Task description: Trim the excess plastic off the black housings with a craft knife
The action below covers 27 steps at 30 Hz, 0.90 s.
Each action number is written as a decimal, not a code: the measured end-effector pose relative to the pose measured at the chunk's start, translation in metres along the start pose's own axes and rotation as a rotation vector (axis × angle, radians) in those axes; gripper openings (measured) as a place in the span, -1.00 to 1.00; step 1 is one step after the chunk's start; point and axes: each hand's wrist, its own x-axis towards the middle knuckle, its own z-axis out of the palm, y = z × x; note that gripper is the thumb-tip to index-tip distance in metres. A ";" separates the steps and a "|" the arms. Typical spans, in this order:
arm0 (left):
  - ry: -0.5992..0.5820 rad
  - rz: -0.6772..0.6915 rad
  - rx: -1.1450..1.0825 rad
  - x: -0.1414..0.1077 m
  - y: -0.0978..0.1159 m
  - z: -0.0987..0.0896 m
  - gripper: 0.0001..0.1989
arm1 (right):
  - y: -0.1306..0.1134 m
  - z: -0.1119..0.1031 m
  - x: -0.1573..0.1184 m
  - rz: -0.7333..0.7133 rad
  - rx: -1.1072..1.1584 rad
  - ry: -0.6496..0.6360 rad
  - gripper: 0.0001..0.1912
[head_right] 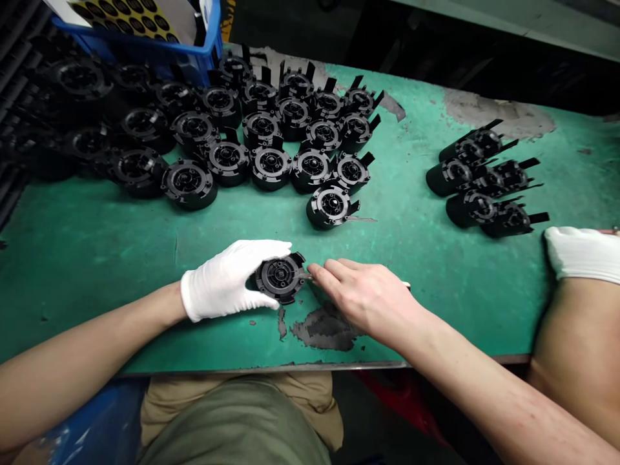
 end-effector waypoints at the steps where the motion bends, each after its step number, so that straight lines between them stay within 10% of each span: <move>1: -0.002 0.000 0.002 0.000 0.000 0.000 -0.06 | -0.001 0.001 0.000 0.028 0.003 0.008 -0.73; 18: 0.012 0.024 0.028 0.002 0.002 0.000 -0.11 | 0.018 -0.007 0.008 -0.171 0.032 -0.056 -0.43; 27: 0.000 -0.014 0.007 0.002 0.002 0.000 -0.12 | 0.034 0.004 0.010 -0.152 0.174 0.050 -0.78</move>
